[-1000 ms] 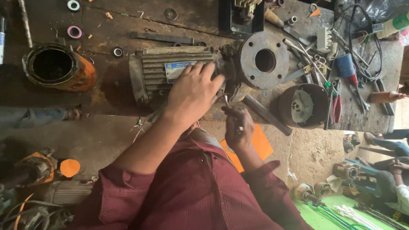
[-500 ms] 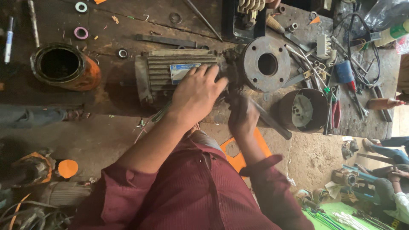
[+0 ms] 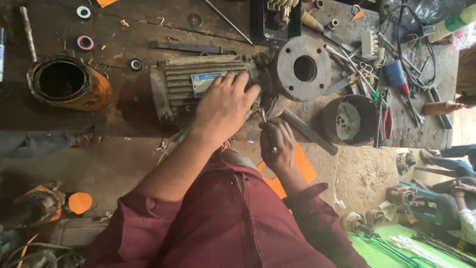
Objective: The person works on an electric water pump lying on a cluttered workbench, holding the pump body and using a spanner to turn bolts between the motor and the pump flange. They reposition the pump, fit the flange over the housing, and continue tightening fasteners by hand and with the spanner.
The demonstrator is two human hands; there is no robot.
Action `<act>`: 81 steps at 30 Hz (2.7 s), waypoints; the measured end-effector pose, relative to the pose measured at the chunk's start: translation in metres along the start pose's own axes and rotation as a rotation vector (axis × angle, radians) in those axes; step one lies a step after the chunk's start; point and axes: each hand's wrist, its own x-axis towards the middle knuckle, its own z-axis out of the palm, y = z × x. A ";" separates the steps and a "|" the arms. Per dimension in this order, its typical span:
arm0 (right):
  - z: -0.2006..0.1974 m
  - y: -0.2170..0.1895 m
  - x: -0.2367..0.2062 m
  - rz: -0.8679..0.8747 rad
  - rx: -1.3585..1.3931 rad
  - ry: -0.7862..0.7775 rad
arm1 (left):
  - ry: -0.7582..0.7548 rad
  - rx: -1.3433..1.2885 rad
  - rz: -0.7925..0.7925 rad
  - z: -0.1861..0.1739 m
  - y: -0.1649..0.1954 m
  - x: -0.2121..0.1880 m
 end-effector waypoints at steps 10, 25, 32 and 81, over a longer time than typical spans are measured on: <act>0.041 0.035 -0.015 -0.231 -0.065 0.063 | -0.012 0.050 -0.006 0.001 -0.001 0.002; 0.038 0.020 -0.015 -0.166 -0.037 0.049 | 0.010 0.074 0.010 0.004 -0.003 0.001; 0.012 0.014 0.051 0.246 -0.127 -0.209 | 0.023 0.084 0.000 0.007 0.000 -0.001; 0.060 0.094 -0.034 -0.442 -0.350 0.047 | 0.000 0.064 -0.013 0.002 -0.001 0.003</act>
